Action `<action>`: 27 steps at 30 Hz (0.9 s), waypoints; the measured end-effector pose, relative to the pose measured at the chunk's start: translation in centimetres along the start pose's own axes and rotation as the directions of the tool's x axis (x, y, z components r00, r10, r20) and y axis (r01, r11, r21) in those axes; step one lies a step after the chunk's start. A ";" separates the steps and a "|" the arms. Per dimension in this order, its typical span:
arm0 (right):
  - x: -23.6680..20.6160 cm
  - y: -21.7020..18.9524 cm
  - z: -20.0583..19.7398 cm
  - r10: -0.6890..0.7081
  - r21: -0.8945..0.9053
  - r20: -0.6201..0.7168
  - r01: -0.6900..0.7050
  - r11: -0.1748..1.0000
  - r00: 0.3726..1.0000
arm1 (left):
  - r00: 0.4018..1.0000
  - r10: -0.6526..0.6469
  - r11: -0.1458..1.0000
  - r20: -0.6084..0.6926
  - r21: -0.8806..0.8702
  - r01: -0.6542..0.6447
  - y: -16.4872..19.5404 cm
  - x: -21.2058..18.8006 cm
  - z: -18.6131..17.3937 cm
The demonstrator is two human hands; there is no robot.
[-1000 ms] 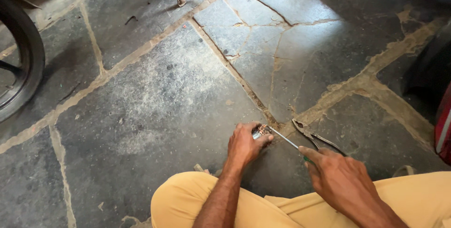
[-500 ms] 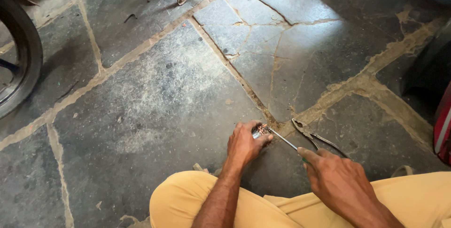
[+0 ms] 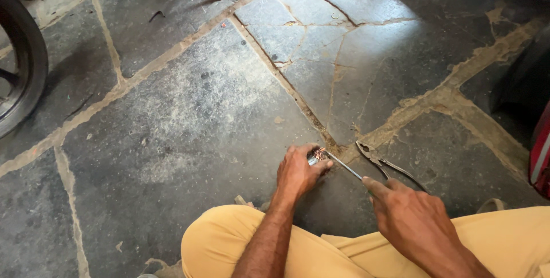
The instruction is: The person sits on the floor and uses a screwdriver and pliers to pry and adjust copper windings on a motorcycle stator. They repeatedly reposition the stator and switch between tools to manipulate the windings.
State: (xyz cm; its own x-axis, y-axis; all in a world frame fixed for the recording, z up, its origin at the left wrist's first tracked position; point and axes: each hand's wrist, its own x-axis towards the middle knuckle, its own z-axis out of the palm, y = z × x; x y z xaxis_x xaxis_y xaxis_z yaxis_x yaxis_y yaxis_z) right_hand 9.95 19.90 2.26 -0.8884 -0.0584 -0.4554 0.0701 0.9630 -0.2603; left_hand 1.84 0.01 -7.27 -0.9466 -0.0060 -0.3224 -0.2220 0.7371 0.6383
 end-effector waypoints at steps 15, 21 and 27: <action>0.1 -0.2 0.3 0.006 -0.020 0.037 -0.005 1.000 0.999 | 0.999 -0.034 0.999 0.033 0.015 0.033 0.3 -0.1 -0.4; 0.0 0.3 2.6 -0.164 -0.160 -0.131 0.142 0.977 0.978 | 1.000 -0.004 1.000 0.023 0.022 0.003 0.0 0.0 -0.2; -0.2 -0.6 3.7 -0.176 -0.334 0.038 0.178 0.925 0.984 | 0.994 0.103 0.995 -0.029 0.020 -0.103 -0.2 -0.3 0.4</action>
State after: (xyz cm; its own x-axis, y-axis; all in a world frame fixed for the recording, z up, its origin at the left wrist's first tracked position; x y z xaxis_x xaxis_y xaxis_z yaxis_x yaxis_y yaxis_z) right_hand 11.81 18.39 -0.67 -0.8692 -0.2368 -0.4341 -0.2452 0.9687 -0.0373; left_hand 2.23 0.20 -7.60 -0.9708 0.0508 -0.2346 -0.1189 0.7473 0.6538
